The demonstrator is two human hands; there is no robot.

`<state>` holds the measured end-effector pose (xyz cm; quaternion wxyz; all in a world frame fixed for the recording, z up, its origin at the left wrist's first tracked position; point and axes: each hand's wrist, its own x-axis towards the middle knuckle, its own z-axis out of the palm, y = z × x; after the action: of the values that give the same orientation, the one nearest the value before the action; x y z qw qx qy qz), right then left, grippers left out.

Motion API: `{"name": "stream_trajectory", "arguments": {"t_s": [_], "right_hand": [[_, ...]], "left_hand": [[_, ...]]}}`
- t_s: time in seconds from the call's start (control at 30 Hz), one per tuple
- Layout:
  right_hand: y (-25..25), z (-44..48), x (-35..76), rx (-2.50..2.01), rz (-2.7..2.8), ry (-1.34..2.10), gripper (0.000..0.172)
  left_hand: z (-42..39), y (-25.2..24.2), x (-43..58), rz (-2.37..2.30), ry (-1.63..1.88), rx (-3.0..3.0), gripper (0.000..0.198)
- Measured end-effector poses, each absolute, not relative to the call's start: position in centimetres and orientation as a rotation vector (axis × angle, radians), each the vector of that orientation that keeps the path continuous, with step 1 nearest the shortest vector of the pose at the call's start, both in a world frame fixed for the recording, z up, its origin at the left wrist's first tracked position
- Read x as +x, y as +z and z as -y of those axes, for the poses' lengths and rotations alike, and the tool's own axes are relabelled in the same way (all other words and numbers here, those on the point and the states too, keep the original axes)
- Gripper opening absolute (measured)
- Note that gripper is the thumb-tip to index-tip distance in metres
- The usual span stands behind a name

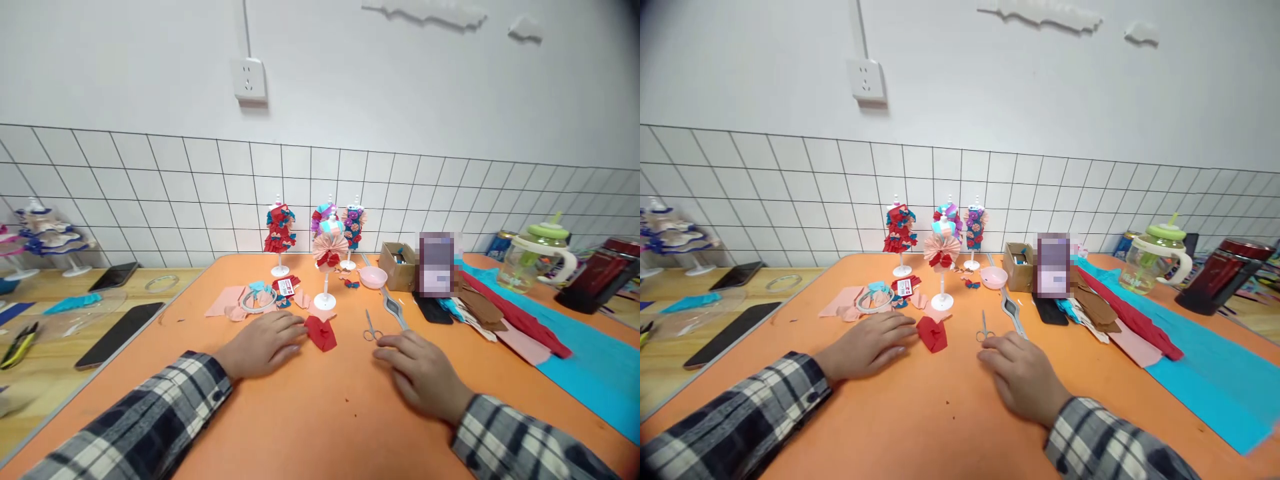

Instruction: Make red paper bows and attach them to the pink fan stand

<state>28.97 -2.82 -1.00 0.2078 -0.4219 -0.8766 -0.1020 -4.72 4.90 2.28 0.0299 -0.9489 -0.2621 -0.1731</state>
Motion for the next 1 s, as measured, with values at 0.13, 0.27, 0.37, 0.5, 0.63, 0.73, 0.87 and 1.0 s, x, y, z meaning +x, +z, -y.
{"name": "stream_trajectory", "arguments": {"t_s": [0.13, 0.27, 0.37, 0.5, 0.63, 0.73, 0.87, 1.0], "right_hand": [[-0.5, -1.7, 22.5, -1.01, 2.535, -0.192, 0.021], [-0.9, -3.9, 20.4, -1.038, 2.587, -0.127, 0.021], [-1.0, -3.2, 21.1, -0.949, 2.695, -0.119, 0.023], [-0.2, -1.9, 22.3, -0.9, 2.79, -0.084, 0.029], [0.8, -1.5, 22.8, -1.015, 2.812, -0.016, 0.034], [1.3, -1.5, 22.8, -1.089, 2.82, 0.005, 0.032], [1.3, -1.2, 22.6, -1.125, 2.83, 0.012, 0.029], [0.8, -1.0, 22.2, -1.187, 2.808, -0.004, 0.027]], "left_hand": [[-5.0, 1.6, -2.9, 1.087, -0.651, -2.799, 0.034], [-4.4, 1.5, -1.9, 1.117, -0.581, -2.845, 0.037], [-3.7, 1.9, -2.1, 0.823, -0.407, -3.011, 0.041], [-3.2, 2.1, -2.2, 0.65, -0.209, -3.129, 0.052], [-4.1, 1.8, -2.7, 0.684, -0.268, -3.008, 0.04], [-5.1, 1.6, -3.4, 0.752, -0.351, -2.877, 0.028], [-5.4, 1.9, -4.0, 0.965, -0.536, -2.598, 0.028], [-3.3, 2.1, -2.3, 0.566, -0.61, -2.786, 0.022]]}}
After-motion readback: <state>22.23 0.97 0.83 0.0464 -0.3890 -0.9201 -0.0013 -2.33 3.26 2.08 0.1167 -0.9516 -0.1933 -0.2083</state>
